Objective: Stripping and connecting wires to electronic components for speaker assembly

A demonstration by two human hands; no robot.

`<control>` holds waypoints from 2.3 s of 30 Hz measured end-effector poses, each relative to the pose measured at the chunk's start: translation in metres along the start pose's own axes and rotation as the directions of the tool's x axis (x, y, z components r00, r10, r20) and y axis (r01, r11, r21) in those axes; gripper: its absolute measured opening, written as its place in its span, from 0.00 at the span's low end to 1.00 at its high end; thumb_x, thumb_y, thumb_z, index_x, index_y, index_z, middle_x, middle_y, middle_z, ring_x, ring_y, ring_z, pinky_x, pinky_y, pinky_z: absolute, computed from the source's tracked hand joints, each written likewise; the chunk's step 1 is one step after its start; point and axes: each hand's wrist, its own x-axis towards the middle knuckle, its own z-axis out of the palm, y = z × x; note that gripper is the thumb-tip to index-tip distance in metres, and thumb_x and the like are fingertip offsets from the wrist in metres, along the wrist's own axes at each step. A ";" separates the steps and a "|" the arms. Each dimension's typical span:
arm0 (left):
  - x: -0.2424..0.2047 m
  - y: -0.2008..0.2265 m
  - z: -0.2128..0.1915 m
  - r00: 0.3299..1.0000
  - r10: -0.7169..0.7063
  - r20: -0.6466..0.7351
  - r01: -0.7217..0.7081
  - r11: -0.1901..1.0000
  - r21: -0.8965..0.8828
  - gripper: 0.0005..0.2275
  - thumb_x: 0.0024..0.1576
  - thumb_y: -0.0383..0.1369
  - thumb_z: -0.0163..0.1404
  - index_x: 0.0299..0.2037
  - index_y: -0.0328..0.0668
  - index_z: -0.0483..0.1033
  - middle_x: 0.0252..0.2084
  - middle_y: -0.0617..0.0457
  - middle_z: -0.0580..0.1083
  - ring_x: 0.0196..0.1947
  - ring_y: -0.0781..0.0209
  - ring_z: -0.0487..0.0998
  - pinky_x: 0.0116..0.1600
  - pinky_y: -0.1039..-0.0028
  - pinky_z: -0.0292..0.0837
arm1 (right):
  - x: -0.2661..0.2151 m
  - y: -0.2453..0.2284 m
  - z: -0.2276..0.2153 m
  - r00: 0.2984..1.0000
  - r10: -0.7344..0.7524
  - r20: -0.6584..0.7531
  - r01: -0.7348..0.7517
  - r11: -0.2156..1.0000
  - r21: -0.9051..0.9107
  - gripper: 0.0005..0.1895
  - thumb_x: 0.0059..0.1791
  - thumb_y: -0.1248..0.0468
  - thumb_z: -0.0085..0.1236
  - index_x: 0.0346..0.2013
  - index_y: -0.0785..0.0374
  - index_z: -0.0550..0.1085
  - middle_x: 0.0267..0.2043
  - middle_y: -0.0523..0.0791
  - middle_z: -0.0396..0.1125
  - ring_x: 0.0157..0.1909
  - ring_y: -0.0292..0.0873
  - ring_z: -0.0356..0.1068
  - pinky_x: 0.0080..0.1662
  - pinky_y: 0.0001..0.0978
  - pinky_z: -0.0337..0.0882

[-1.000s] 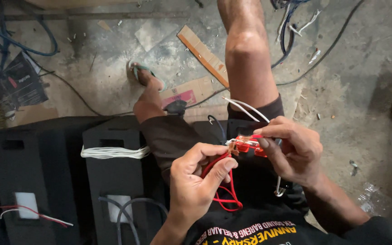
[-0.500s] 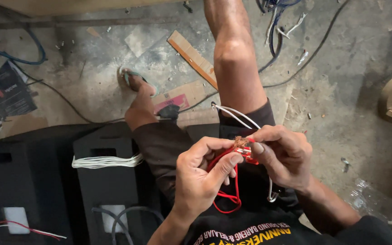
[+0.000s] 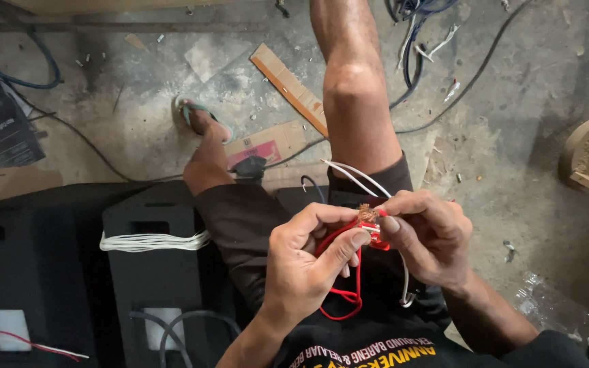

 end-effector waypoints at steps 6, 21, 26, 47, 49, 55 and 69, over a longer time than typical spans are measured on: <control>0.002 -0.002 0.001 1.000 -0.007 0.010 0.008 1.000 -0.030 0.08 0.57 0.22 0.57 0.45 0.28 0.75 0.31 0.49 0.77 0.25 0.70 0.72 0.30 0.83 0.68 | 0.000 0.001 -0.001 1.000 0.028 -0.005 -0.028 0.999 -0.033 0.02 0.49 0.74 0.56 0.36 0.68 0.73 0.26 0.42 0.69 0.23 0.30 0.58 0.27 0.18 0.58; 0.003 0.001 0.001 1.000 0.005 -0.011 -0.006 0.998 -0.067 0.09 0.58 0.21 0.57 0.46 0.27 0.75 0.33 0.48 0.77 0.25 0.68 0.73 0.30 0.82 0.71 | 0.008 0.001 -0.003 0.994 -0.050 0.093 0.058 0.995 -0.079 0.04 0.47 0.75 0.57 0.35 0.68 0.74 0.28 0.44 0.71 0.23 0.33 0.58 0.28 0.21 0.59; 0.004 0.002 0.001 0.996 0.077 -0.032 -0.077 0.997 0.008 0.14 0.57 0.22 0.57 0.51 0.31 0.70 0.34 0.47 0.76 0.25 0.66 0.74 0.30 0.81 0.73 | 0.010 0.000 -0.003 0.994 -0.031 0.109 0.040 0.996 -0.077 0.03 0.47 0.75 0.55 0.35 0.68 0.75 0.29 0.44 0.72 0.23 0.33 0.59 0.29 0.21 0.59; 0.007 0.004 0.005 0.994 0.067 -0.085 -0.067 0.998 0.003 0.16 0.57 0.21 0.57 0.53 0.29 0.69 0.35 0.45 0.77 0.27 0.65 0.76 0.33 0.79 0.76 | 0.003 0.001 -0.004 0.993 0.078 0.093 -0.088 0.990 0.109 0.05 0.49 0.77 0.51 0.37 0.68 0.73 0.29 0.42 0.70 0.24 0.30 0.59 0.29 0.18 0.59; 0.006 0.003 0.004 0.993 0.080 -0.083 -0.079 0.997 0.010 0.15 0.57 0.21 0.57 0.53 0.28 0.69 0.35 0.45 0.77 0.27 0.65 0.76 0.33 0.79 0.76 | 0.003 0.000 -0.002 0.993 0.070 0.095 -0.081 0.990 0.119 0.06 0.49 0.78 0.51 0.37 0.68 0.73 0.29 0.43 0.71 0.25 0.30 0.60 0.30 0.18 0.60; 0.005 0.002 0.003 0.992 0.114 -0.047 -0.111 0.992 0.064 0.13 0.57 0.19 0.55 0.52 0.28 0.71 0.37 0.46 0.76 0.29 0.65 0.77 0.36 0.80 0.77 | 0.011 -0.005 -0.001 0.992 0.049 0.112 -0.054 0.997 0.046 0.04 0.49 0.76 0.52 0.35 0.68 0.74 0.26 0.42 0.69 0.24 0.31 0.58 0.28 0.18 0.58; 0.007 -0.001 0.005 0.993 0.108 -0.043 -0.109 0.994 -0.014 0.12 0.57 0.21 0.57 0.50 0.27 0.73 0.40 0.44 0.79 0.33 0.66 0.78 0.40 0.82 0.76 | 0.006 -0.003 0.001 0.985 0.155 0.074 -0.158 0.986 0.044 0.04 0.51 0.72 0.52 0.33 0.68 0.74 0.28 0.40 0.71 0.23 0.29 0.59 0.27 0.18 0.60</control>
